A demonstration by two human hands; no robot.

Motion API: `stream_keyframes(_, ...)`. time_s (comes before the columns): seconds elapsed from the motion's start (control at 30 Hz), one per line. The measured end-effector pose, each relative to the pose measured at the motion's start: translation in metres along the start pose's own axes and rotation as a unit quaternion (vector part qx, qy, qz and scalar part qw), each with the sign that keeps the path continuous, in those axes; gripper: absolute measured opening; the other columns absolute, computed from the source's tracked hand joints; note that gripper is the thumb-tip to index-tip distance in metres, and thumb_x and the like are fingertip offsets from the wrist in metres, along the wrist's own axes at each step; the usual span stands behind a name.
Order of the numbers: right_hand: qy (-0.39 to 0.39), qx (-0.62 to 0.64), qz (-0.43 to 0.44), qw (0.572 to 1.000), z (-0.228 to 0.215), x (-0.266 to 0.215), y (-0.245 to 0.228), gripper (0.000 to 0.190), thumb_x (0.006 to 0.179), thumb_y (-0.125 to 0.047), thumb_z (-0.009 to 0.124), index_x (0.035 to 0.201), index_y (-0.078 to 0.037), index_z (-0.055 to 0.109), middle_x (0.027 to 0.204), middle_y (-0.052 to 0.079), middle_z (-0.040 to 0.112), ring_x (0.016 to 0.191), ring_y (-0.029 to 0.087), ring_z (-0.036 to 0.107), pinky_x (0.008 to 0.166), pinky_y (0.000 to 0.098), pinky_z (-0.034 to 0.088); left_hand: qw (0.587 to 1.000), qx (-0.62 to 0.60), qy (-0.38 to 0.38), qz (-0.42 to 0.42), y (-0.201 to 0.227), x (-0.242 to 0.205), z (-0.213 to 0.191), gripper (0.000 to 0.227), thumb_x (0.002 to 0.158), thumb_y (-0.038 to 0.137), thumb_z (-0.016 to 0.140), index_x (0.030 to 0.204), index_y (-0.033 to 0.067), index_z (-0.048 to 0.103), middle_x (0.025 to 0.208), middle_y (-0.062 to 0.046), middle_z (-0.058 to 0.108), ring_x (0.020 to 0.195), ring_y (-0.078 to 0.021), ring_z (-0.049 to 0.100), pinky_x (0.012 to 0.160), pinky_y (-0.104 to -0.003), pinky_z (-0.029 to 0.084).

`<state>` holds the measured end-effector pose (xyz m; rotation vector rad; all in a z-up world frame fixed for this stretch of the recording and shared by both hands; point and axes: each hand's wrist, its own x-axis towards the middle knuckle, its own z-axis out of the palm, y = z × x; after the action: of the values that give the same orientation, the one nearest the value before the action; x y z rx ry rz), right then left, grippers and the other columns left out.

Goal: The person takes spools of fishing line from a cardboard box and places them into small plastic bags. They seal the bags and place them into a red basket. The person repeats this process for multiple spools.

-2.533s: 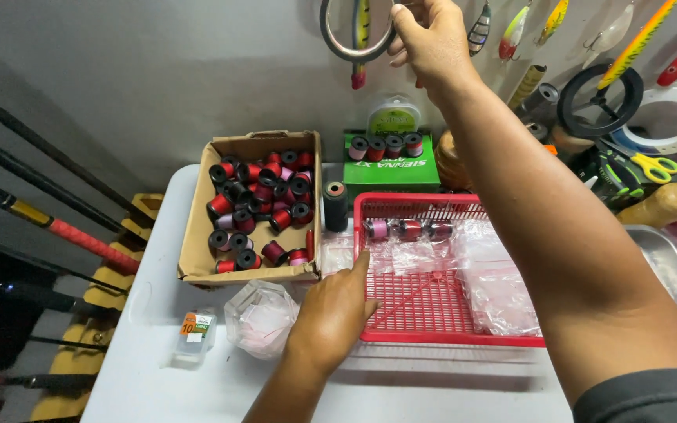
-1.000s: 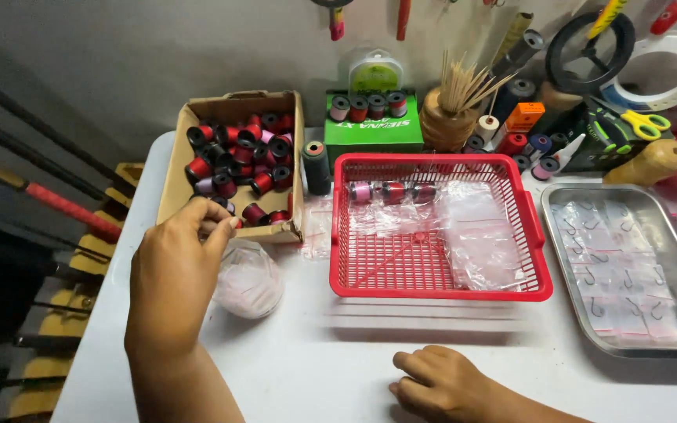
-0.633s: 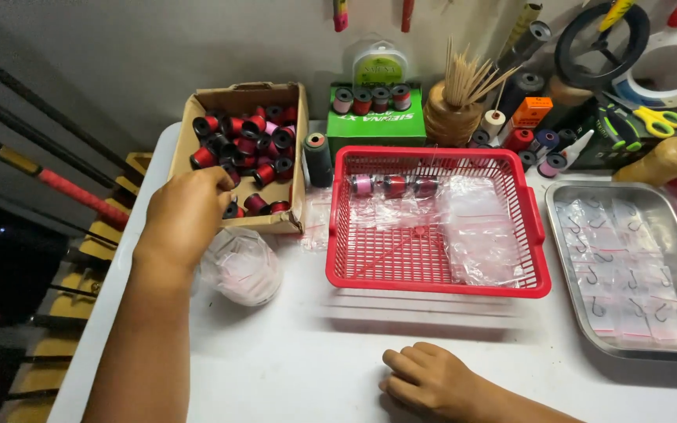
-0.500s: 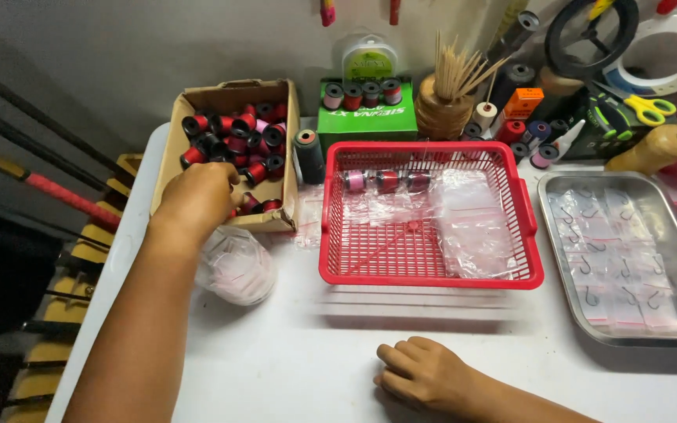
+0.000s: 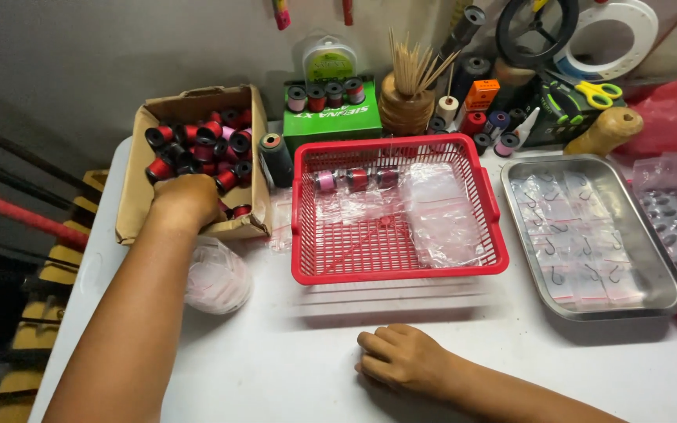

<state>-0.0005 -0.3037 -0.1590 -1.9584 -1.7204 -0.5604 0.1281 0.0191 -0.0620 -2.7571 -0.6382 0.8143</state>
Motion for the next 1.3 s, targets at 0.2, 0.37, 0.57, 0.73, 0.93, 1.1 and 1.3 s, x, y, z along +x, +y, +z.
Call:
stream_keyframes(0.2, 0.009, 0.001, 0.000, 1.000, -0.002, 0.000, 0.000, 0.028, 0.092, -0.015, 0.050, 0.066, -0.008, 0.042, 0.079, 0.008, 0.050, 0.051, 0.019, 0.040, 0.045, 0.0285, 0.035, 0.998, 0.009, 0.067, -0.003, -0.002, -0.008, -0.010, 0.023, 0.076, 0.032, 0.061, 0.094, 0.0195, 0.068, 0.101, -0.003, 0.067, 0.098, -0.0256, 0.059, 0.089, -0.040, 0.032)
stream_keyframes(0.37, 0.008, -0.005, -0.005, 1.000, 0.000, -0.004, 0.002, 0.026, 0.092, -0.015, 0.050, 0.068, -0.008, 0.042, 0.078, 0.009, 0.050, 0.050, 0.019, 0.041, 0.045, 0.0291, 0.036, 0.961, -0.022, 0.271, 0.047, -0.020, -0.052, -0.012, 0.030, 0.075, 0.039, 0.067, 0.096, 0.0180, 0.062, 0.093, -0.006, 0.064, 0.092, -0.0297, 0.060, 0.076, -0.042, 0.041)
stream_keyframes(0.57, 0.010, -0.018, 0.010, 1.000, -0.012, -0.005, 0.003, 0.026, 0.092, -0.015, 0.049, 0.068, -0.007, 0.043, 0.079, 0.009, 0.051, 0.051, 0.020, 0.042, 0.046, 0.0297, 0.036, 0.855, -0.200, 0.438, 0.193, 0.000, -0.163, 0.022, 0.044, 0.071, 0.028, 0.070, 0.110, 0.0102, 0.058, 0.099, -0.009, 0.060, 0.091, -0.0284, 0.056, 0.078, -0.046, 0.040)
stream_keyframes(0.73, 0.033, 0.005, 0.064, 0.997, -0.026, -0.008, 0.008, 0.027, 0.089, -0.014, 0.051, 0.065, -0.006, 0.040, 0.066, 0.007, 0.044, 0.049, 0.022, 0.042, 0.041, 0.0332, 0.035, 0.801, -0.325, 0.379, 0.330, 0.058, -0.184, 0.098, 0.041, 0.066, 0.025, 0.074, 0.102, 0.0129, 0.058, 0.096, -0.001, 0.064, 0.089, -0.0203, 0.058, 0.075, -0.036, 0.038)
stream_keyframes(0.93, 0.046, 0.099, 0.234, 0.966, -0.024, -0.036, 0.024, 0.018, 0.084, -0.013, 0.057, 0.069, -0.009, 0.046, 0.065, 0.003, 0.045, 0.048, 0.019, 0.043, 0.046, 0.0281, 0.035, 0.795, -0.472, 0.114, 0.364, 0.112, -0.186, 0.119, 0.034, 0.073, 0.034, 0.065, 0.100, 0.0131, 0.063, 0.084, 0.000, 0.066, 0.075, -0.0145, 0.060, 0.070, -0.027, 0.044)
stream_keyframes(1.1, -0.038, 0.092, 0.423, 0.901, -0.038, -0.045, 0.040, 0.013, 0.080, -0.020, 0.061, 0.075, -0.008, 0.059, 0.062, 0.014, 0.061, 0.061, 0.032, 0.062, 0.057, 0.0385, 0.049, 0.841, -0.407, 0.058, 0.351, 0.136, -0.179, 0.119, 0.038, 0.083, 0.033, 0.056, 0.110, 0.0070, 0.059, 0.086, -0.014, 0.065, 0.086, -0.0307, 0.063, 0.073, -0.039, 0.049)
stream_keyframes(1.3, -0.078, 0.132, 0.480, 0.864, -0.052, -0.033, 0.040, 0.015, 0.080, -0.017, 0.058, 0.078, -0.004, 0.064, 0.061, 0.018, 0.065, 0.059, 0.033, 0.063, 0.056, 0.0379, 0.049, 0.882, -0.332, 0.122, 0.310, 0.140, -0.175, 0.125, 0.040, 0.088, 0.042, 0.046, 0.105, 0.0088, 0.061, 0.087, -0.015, 0.061, 0.087, -0.0337, 0.061, 0.076, -0.041, 0.047)
